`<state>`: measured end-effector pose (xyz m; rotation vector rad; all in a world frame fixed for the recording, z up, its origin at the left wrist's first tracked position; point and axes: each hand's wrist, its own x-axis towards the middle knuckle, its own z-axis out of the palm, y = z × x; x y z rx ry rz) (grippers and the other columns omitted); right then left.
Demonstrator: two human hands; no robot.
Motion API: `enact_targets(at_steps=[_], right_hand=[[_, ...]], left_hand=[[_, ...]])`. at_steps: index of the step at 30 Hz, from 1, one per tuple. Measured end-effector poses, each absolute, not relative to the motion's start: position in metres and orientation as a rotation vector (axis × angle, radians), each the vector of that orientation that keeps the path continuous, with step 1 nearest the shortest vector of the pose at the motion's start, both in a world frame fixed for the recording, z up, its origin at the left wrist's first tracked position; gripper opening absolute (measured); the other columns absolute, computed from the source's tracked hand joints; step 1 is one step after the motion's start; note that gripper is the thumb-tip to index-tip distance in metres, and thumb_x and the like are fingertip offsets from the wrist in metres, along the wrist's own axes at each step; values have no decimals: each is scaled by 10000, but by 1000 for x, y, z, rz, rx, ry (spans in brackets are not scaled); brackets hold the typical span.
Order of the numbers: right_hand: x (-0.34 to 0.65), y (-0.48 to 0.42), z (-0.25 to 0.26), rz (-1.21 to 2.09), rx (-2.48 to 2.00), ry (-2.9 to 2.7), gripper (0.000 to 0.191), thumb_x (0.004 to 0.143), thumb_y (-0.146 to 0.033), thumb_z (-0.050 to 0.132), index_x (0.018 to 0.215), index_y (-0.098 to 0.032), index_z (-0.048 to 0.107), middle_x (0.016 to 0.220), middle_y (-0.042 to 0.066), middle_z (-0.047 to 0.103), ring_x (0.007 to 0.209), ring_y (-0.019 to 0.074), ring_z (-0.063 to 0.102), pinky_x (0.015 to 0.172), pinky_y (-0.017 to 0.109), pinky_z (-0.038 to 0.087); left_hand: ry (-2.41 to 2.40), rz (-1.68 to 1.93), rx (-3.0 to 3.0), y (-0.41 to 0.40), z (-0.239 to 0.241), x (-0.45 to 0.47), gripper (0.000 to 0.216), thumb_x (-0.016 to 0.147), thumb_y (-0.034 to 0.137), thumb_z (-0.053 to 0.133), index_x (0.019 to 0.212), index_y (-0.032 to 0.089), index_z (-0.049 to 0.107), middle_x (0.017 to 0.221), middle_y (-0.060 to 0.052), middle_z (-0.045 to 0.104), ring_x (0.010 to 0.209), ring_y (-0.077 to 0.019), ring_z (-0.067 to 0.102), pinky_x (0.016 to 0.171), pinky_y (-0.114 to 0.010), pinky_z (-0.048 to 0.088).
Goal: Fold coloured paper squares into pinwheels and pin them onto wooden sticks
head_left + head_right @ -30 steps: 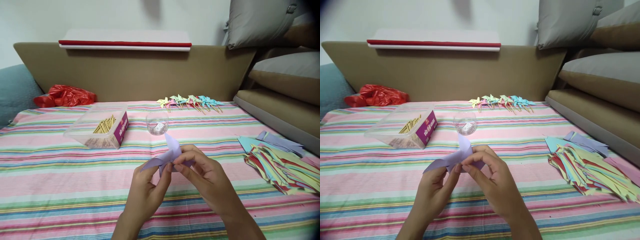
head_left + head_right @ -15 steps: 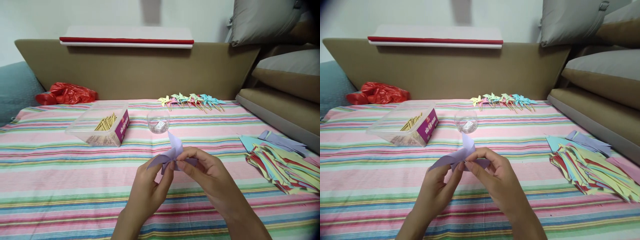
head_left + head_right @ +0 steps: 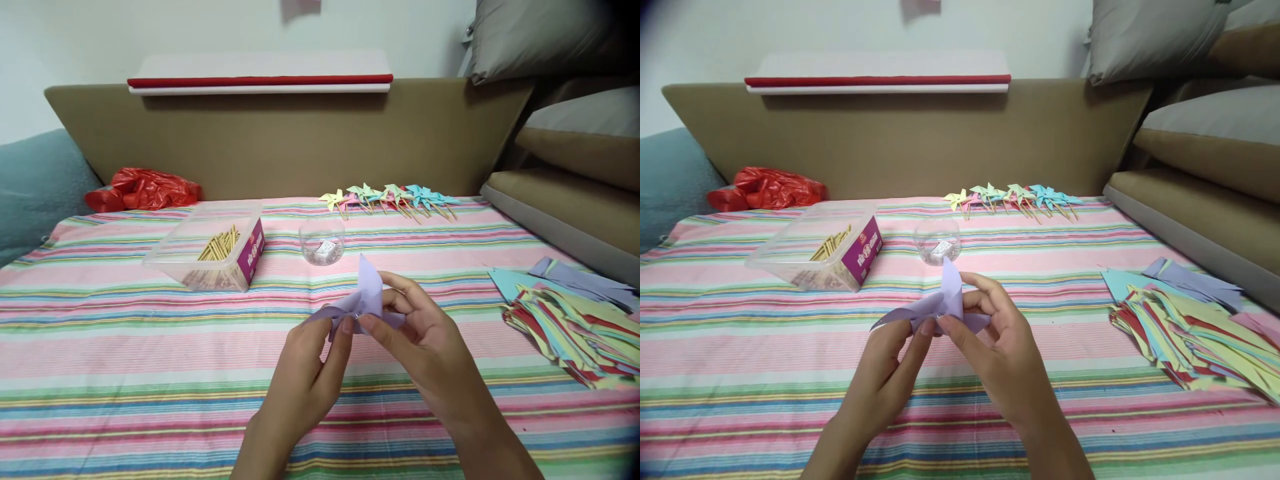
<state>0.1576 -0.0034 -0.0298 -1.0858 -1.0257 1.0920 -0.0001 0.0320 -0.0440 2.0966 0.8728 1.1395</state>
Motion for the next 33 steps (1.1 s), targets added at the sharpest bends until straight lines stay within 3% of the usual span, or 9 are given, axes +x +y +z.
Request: enact_targets(at_steps=[4, 9, 19, 25, 33], right_hand=[[161, -3, -31, 1117, -1101, -1104, 256, 871, -371, 762, 1097, -253, 746, 1095, 45, 771, 1015, 231, 736, 924, 351, 611], [165, -2, -34, 1112, -1080, -1176, 223, 886, -379, 749, 1081, -270, 761, 1056, 28, 777, 990, 216, 735, 897, 325, 618], [165, -8, -26, 1146, -1086, -1212, 110, 935, -363, 689, 978, -263, 701, 949, 6, 738, 929, 186, 705, 865, 287, 578], [164, -10, -26, 1100, -1099, -1224, 100, 935, -346, 677, 998, -271, 687, 908, -3, 696, 898, 181, 671, 847, 282, 565], [171, -9, -30, 1111, -1072, -1298, 134, 948, -358, 681, 1062, -290, 703, 956, -6, 697, 895, 163, 645, 829, 263, 544]], left_hand=[[829, 1107, 2078, 30, -44, -2, 309, 1063, 223, 432, 754, 226, 444, 739, 8, 601, 660, -139, 542, 591, -276, 389], [832, 1098, 2160, 30, -47, -3, 328, 1055, 200, 436, 738, 240, 361, 730, 5, 604, 626, -146, 525, 566, -286, 369], [822, 1115, 2297, 32, -49, -5, 122, 1033, 149, 486, 967, 219, 561, 854, -22, 697, 738, -169, 639, 627, -275, 444], [732, 1149, 2352, 34, -48, -7, 231, 1024, 120, 482, 1212, 206, 584, 1002, -65, 715, 889, -188, 669, 737, -281, 508], [694, 1129, 2352, 36, -48, -5, 162, 1037, 134, 454, 1111, 188, 587, 906, -50, 680, 789, -174, 616, 675, -275, 479]])
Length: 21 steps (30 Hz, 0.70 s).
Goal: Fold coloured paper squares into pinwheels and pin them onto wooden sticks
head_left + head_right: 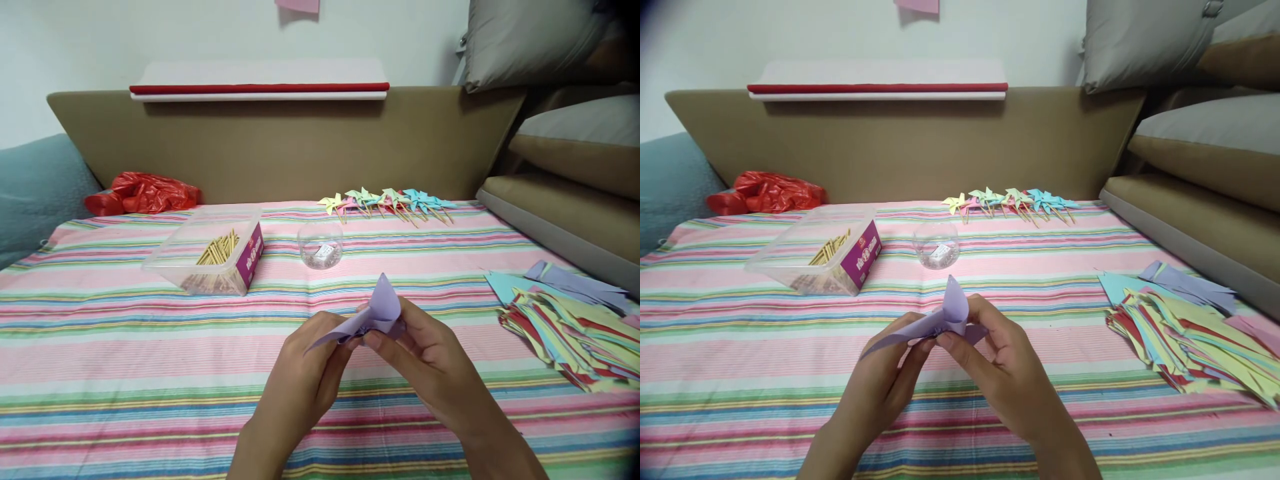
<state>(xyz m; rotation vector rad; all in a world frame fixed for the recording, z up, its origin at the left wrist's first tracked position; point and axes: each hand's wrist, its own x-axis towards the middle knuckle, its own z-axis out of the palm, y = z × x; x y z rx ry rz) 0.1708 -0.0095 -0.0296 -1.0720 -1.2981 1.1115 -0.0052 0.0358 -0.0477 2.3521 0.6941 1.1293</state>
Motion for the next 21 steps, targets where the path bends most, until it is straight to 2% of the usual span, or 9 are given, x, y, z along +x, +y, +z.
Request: enact_targets(at_steps=[6, 9, 14, 21], right_hand=[[167, -11, -27, 1216, -1041, -1152, 149, 915, -342, 715, 1053, -286, 724, 960, 3, 703, 940, 186, 647, 875, 295, 541], [169, -9, -31, 1281, -964, -1138, 133, 911, -369, 725, 1016, -287, 725, 931, 4, 663, 916, 177, 622, 837, 279, 539], [174, -6, -37, 1287, -878, -1202, 55, 950, -346, 687, 953, -291, 695, 927, -7, 551, 877, 147, 548, 760, 228, 495], [174, -6, -38, 1200, -851, -1283, 66, 987, -278, 651, 990, -325, 698, 966, -25, 557, 912, 109, 555, 806, 176, 478]], left_hand=[[683, 1101, 2331, 34, -45, -6, 145, 1038, 144, 456, 1095, 190, 581, 878, -39, 663, 749, -165, 587, 648, -274, 456], [688, 1085, 2305, 33, -45, -6, 135, 1034, 146, 469, 1041, 194, 595, 868, -29, 661, 745, -157, 585, 645, -266, 447], [698, 974, 2187, 32, -45, -8, 171, 1044, 169, 474, 1107, 236, 619, 1001, -16, 706, 878, -155, 645, 755, -260, 480], [713, 947, 2107, 30, -45, -8, 202, 1054, 181, 465, 1179, 282, 588, 1062, 16, 694, 953, -135, 645, 812, -235, 474]])
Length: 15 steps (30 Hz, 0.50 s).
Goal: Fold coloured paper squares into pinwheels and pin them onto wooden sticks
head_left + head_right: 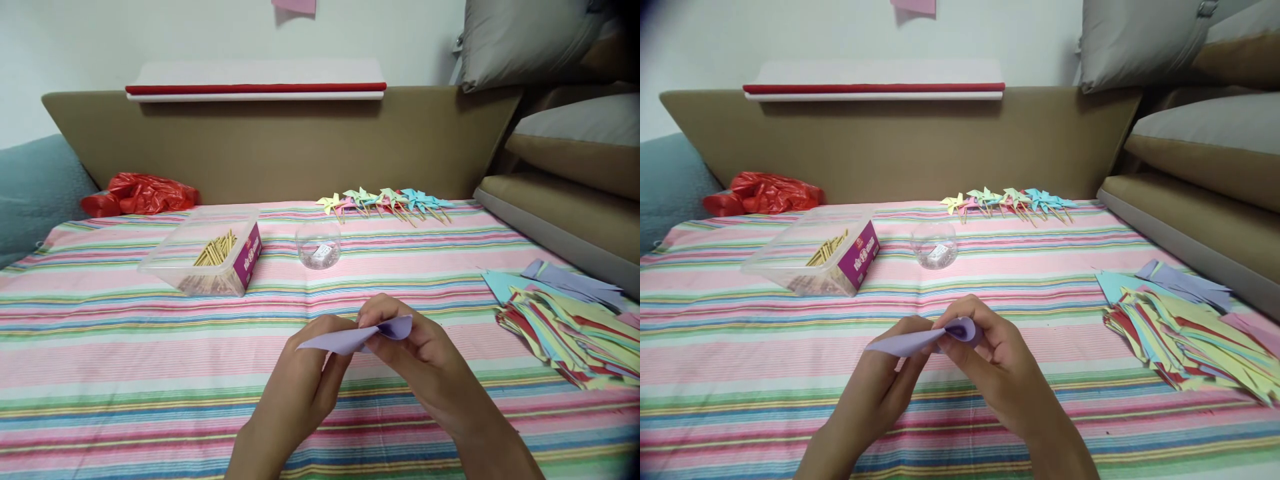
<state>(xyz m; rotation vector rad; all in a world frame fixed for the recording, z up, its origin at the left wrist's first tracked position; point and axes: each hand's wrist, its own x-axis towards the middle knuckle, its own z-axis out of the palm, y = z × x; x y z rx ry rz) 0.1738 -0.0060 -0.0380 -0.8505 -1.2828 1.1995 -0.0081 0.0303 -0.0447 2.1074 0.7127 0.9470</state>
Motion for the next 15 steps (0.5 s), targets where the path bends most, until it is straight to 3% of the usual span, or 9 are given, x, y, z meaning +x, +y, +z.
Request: enact_targets(at_steps=[6, 11, 15], right_hand=[[163, -7, -34, 1218, -947, -1115, 68, 944, -288, 710, 1008, -311, 716, 939, -35, 669, 919, 117, 626, 850, 202, 522], [160, -5, -38, 1142, -900, -1032, 420, 902, -223, 748, 1250, -391, 583, 1049, -48, 689, 997, 124, 653, 866, 225, 550], [163, -3, -42, 1117, -943, -1084, 306, 882, -263, 777, 1162, -337, 675, 1040, -24, 714, 994, 132, 672, 872, 225, 559]], left_hand=[[801, 1016, 2163, 31, -43, -4, 186, 1053, 167, 443, 1102, 248, 603, 907, 5, 653, 776, -138, 598, 675, -239, 446], [824, 1182, 2223, 31, -45, 0, 237, 1023, 117, 478, 816, 231, 478, 740, 30, 628, 669, -127, 584, 583, -222, 403], [800, 1188, 2264, 31, -45, -1, 252, 1014, 94, 476, 808, 235, 437, 756, 28, 644, 633, -119, 578, 553, -219, 391]])
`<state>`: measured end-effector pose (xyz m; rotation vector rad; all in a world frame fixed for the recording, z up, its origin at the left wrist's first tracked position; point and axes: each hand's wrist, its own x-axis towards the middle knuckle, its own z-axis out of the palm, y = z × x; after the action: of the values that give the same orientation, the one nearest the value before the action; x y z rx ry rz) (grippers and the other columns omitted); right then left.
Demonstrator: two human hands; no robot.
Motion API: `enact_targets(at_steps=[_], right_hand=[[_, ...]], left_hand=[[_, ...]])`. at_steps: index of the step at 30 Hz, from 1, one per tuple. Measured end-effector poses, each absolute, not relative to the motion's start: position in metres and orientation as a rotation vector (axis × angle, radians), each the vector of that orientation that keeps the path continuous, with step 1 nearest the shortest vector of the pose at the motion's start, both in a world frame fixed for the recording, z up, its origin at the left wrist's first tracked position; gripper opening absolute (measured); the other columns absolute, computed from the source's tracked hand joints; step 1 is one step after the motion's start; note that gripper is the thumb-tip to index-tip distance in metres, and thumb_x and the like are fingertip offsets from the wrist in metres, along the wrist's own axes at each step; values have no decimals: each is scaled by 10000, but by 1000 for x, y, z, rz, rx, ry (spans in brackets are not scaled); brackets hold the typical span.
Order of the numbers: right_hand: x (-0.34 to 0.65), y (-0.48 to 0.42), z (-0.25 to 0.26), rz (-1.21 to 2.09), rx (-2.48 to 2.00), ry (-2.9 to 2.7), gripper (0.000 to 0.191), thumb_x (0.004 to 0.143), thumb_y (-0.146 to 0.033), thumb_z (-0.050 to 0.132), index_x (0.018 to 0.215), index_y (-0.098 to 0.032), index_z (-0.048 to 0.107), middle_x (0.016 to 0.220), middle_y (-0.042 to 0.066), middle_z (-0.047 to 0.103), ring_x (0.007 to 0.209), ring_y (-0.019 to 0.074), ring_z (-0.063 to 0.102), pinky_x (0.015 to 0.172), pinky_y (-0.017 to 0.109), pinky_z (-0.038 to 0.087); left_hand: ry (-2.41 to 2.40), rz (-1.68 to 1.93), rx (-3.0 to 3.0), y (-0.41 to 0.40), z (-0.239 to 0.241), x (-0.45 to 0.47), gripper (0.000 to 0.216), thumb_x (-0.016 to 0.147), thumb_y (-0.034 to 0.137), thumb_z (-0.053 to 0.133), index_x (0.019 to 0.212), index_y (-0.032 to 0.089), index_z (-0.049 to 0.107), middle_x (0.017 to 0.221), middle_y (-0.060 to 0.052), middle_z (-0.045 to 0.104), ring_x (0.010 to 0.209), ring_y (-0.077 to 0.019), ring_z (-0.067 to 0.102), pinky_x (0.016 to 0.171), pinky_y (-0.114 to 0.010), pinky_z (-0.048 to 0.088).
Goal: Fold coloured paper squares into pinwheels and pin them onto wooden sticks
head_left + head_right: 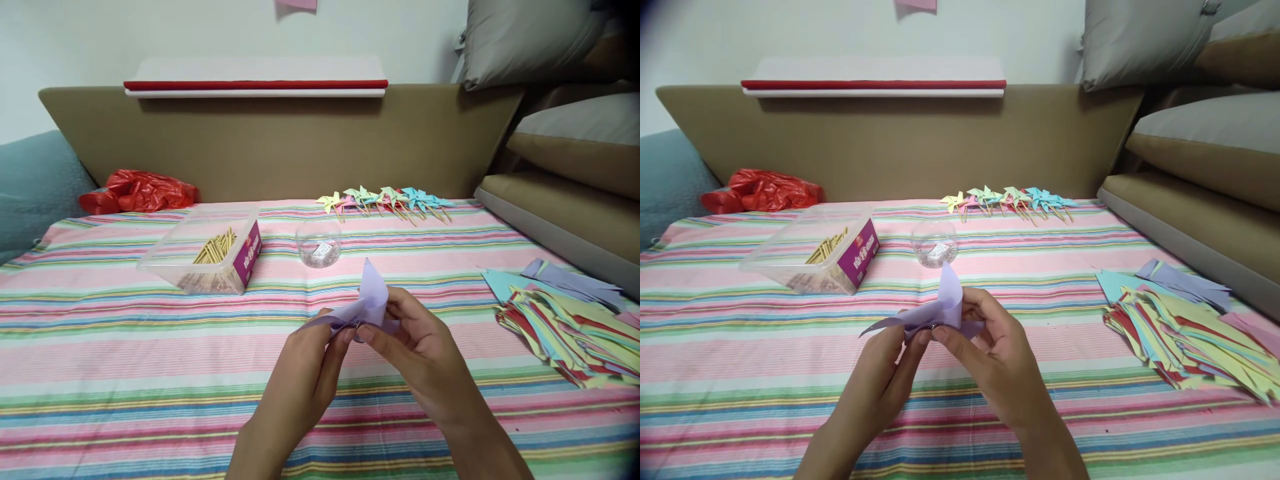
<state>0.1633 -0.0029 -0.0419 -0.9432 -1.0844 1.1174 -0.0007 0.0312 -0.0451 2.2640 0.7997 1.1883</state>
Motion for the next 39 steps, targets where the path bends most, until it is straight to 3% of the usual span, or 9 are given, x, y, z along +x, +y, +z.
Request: enact_targets(at_steps=[2, 5, 8, 14, 16, 24, 30, 35, 39], right_hand=[[164, -2, -43, 1100, -955, -1109, 284, 868, -271, 794, 1128, -324, 694, 1038, -17, 721, 983, 133, 681, 869, 225, 563], [162, -2, -43, 1036, -905, -1092, 508, 857, -201, 796, 1257, -408, 561, 1016, -45, 704, 945, 127, 685, 833, 239, 575], [160, -3, -43, 883, -834, -1101, 651, 840, -116, 790, 1265, -479, 457, 1056, -64, 672, 942, 131, 680, 820, 271, 586], [164, -6, -44, 721, -951, -1316, 202, 885, -179, 762, 974, -353, 709, 1121, -1, 600, 1048, 165, 629, 855, 294, 557], [167, -6, -44, 713, -994, -1343, 140, 895, -206, 756, 920, -343, 745, 1121, 7, 583, 1060, 175, 620, 858, 303, 551], [170, -6, -42, 700, -1040, -1402, 106, 937, -239, 709, 926, -341, 738, 1129, 6, 569, 1085, 156, 602, 863, 253, 530], [174, -8, -39, 640, -1097, -1493, 106, 975, -236, 649, 925, -313, 703, 1096, 15, 553, 1066, 162, 591, 862, 266, 506], [175, -9, -37, 558, -1143, -1566, 111, 982, -220, 631, 939, -300, 695, 1102, 20, 553, 1047, 165, 592, 859, 276, 504], [173, -7, -36, 517, -1164, -1600, 111, 979, -212, 634, 928, -290, 695, 1084, 14, 564, 1044, 161, 601, 875, 273, 503]], left_hand=[[795, 1180, 2278, 31, -45, -1, 243, 1012, 88, 476, 824, 238, 441, 764, 34, 651, 634, -118, 581, 564, -215, 405], [785, 1172, 2280, 31, -44, -2, 208, 1011, 75, 471, 887, 242, 481, 855, 29, 689, 721, -122, 630, 622, -208, 447], [770, 1165, 2270, 32, -44, -2, 201, 1015, 63, 461, 970, 248, 525, 956, 19, 711, 830, -123, 670, 701, -202, 485], [746, 1196, 2276, 33, -45, -2, 223, 1016, 61, 463, 1071, 256, 553, 967, 16, 699, 889, -126, 679, 773, -200, 513], [736, 1187, 2277, 33, -45, -2, 235, 1016, 63, 465, 1101, 261, 556, 987, 13, 701, 886, -127, 672, 772, -203, 515], [719, 1147, 2266, 33, -44, -2, 193, 1025, 78, 451, 1029, 246, 547, 943, 6, 675, 827, -133, 637, 725, -218, 500], [766, 1059, 2053, 27, -39, -3, 220, 1071, 197, 416, 919, 236, 570, 876, 3, 642, 763, -141, 589, 689, -244, 472], [814, 1054, 1869, 26, -36, 0, 334, 1087, 330, 390, 906, 229, 653, 883, -13, 656, 826, -165, 611, 773, -273, 484], [864, 1134, 1731, 27, -35, 3, 308, 1045, 419, 498, 902, 230, 693, 908, -11, 686, 888, -168, 630, 807, -260, 484]])
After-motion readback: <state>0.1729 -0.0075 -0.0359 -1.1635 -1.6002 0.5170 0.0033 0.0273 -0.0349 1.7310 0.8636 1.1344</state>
